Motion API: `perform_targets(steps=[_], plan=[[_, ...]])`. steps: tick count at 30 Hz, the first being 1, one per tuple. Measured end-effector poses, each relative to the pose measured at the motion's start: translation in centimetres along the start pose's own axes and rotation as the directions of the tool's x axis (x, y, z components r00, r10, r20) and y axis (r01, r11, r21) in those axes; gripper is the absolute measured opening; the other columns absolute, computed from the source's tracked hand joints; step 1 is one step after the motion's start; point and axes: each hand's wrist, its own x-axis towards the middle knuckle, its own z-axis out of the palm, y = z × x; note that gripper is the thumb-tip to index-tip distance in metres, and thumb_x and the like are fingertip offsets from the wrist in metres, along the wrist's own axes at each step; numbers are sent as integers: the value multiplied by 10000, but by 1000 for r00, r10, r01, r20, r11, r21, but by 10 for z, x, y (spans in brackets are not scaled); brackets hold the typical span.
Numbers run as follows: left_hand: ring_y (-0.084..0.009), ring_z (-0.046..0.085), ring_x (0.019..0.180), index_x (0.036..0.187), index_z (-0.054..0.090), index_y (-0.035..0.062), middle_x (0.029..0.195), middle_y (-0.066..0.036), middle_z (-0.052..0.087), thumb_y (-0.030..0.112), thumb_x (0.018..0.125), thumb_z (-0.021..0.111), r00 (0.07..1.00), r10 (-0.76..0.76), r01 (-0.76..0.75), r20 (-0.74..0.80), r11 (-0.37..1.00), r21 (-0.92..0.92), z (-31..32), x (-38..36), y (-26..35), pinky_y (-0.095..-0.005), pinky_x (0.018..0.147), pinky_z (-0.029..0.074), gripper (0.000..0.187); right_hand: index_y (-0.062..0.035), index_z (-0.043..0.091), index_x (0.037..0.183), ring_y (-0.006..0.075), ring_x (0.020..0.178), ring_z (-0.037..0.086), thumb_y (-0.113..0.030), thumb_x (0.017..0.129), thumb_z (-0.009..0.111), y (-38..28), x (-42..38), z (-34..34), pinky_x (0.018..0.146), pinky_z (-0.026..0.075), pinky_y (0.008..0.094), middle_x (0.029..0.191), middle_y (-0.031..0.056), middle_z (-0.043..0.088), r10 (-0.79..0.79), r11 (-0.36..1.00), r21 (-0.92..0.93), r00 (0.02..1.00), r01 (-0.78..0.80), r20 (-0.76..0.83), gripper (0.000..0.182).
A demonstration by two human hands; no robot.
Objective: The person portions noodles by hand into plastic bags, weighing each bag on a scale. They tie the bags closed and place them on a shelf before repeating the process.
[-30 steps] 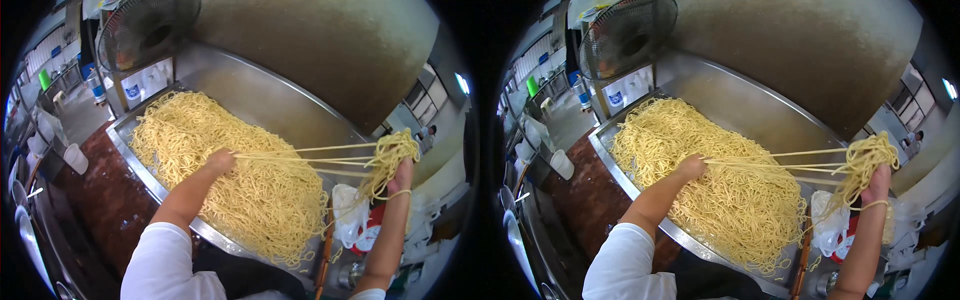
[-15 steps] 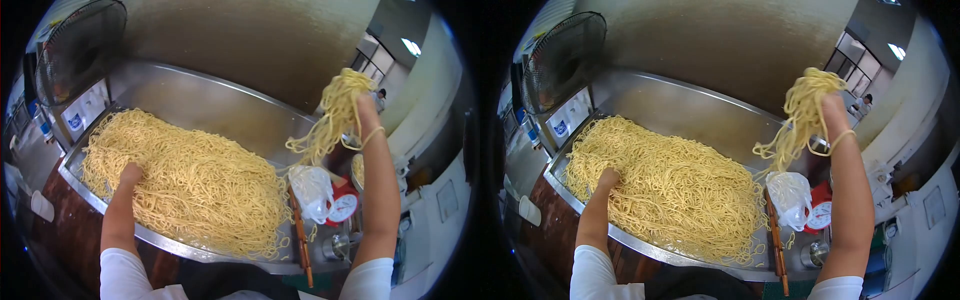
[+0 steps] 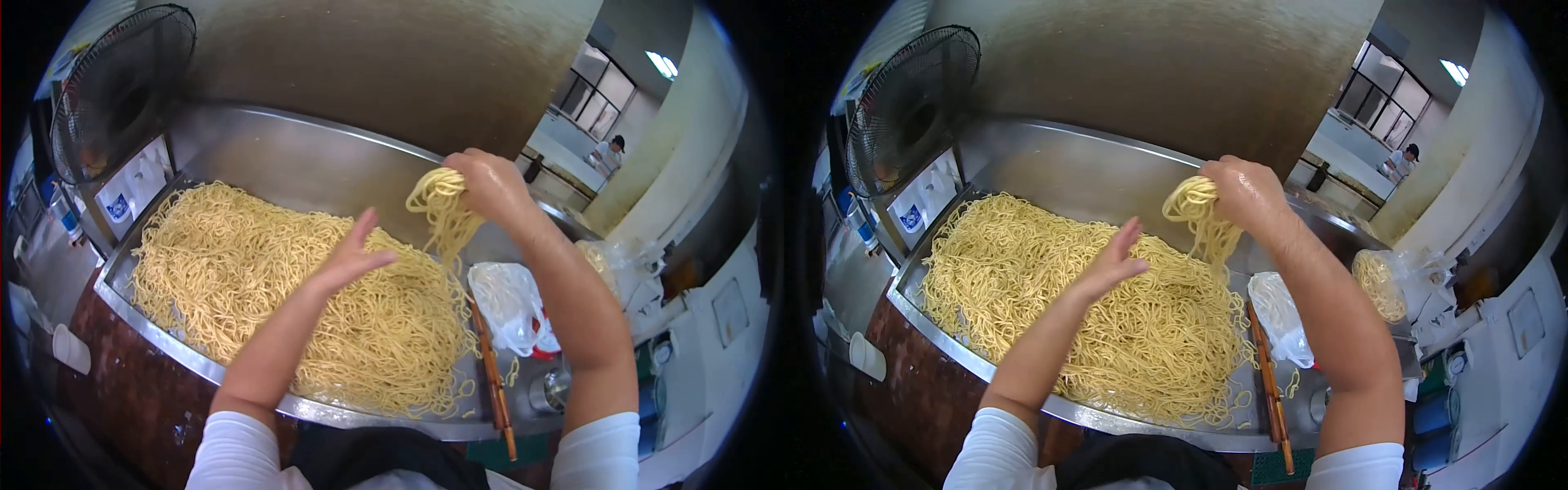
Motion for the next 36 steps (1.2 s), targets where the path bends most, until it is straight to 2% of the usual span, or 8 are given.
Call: perform_targets(steps=[6,10,16,19,22,24,28,36], plan=[[-275,532,1205,1347,418,17,1259,-175,556,319,751,789,975,221,-222,30,973,61,99,39,-7,-379,1014,417,764,-58,657,1041,214,878,674,11,745,641,-18,-19,22,790,514,306,942,102,706,212,832,549,959,-76,-188,305],[-197,627,774,1079,623,-3,890,-128,669,230,843,675,803,-240,184,545,970,156,90,30,-35,-332,764,489,336,-22,655,1053,99,904,628,35,807,646,10,-76,26,796,514,263,982,22,695,336,384,920,940,-78,-61,253],[-200,642,879,1072,661,12,967,-137,688,294,836,671,786,-380,306,488,925,226,115,35,-4,-358,818,491,367,-48,601,1219,120,1023,599,-32,805,716,6,-194,111,903,483,282,1149,54,653,278,-160,961,924,-224,262,430],[-256,626,991,1120,645,10,1027,-136,674,197,752,682,840,-135,-284,526,716,637,168,43,20,-373,882,482,414,-49,560,1268,127,1036,587,-94,803,742,-14,-226,144,906,475,285,1170,50,636,359,-183,938,869,-293,341,501],[-272,616,1020,1195,604,18,1087,-164,650,179,753,662,703,-416,-285,577,578,764,203,61,67,-374,893,480,474,-45,582,1237,149,1024,595,-136,800,751,-13,-259,169,896,482,300,1138,54,647,371,-440,863,826,-246,425,478],[-243,617,1014,1234,580,41,1084,-152,648,176,762,656,658,-30,-485,753,748,454,230,91,66,-372,860,490,496,-52,602,1213,180,1043,598,-156,810,741,-5,-281,174,913,477,320,1146,71,649,366,-107,933,858,-344,359,439],[-169,623,971,1216,585,13,1053,-102,656,285,824,674,832,14,-226,555,921,316,356,125,179,-312,823,513,486,-56,628,1172,204,1064,594,-169,829,716,0,-321,180,948,459,329,1152,87,652,378,125,910,868,-394,324,372],[-395,628,1032,1172,587,-10,1093,-263,647,332,795,675,785,580,-612,219,670,419,552,217,192,-445,908,494,517,-22,633,1131,172,988,630,-84,828,703,24,-392,182,887,507,302,1070,75,681,395,-313,880,794,-358,463,317]])
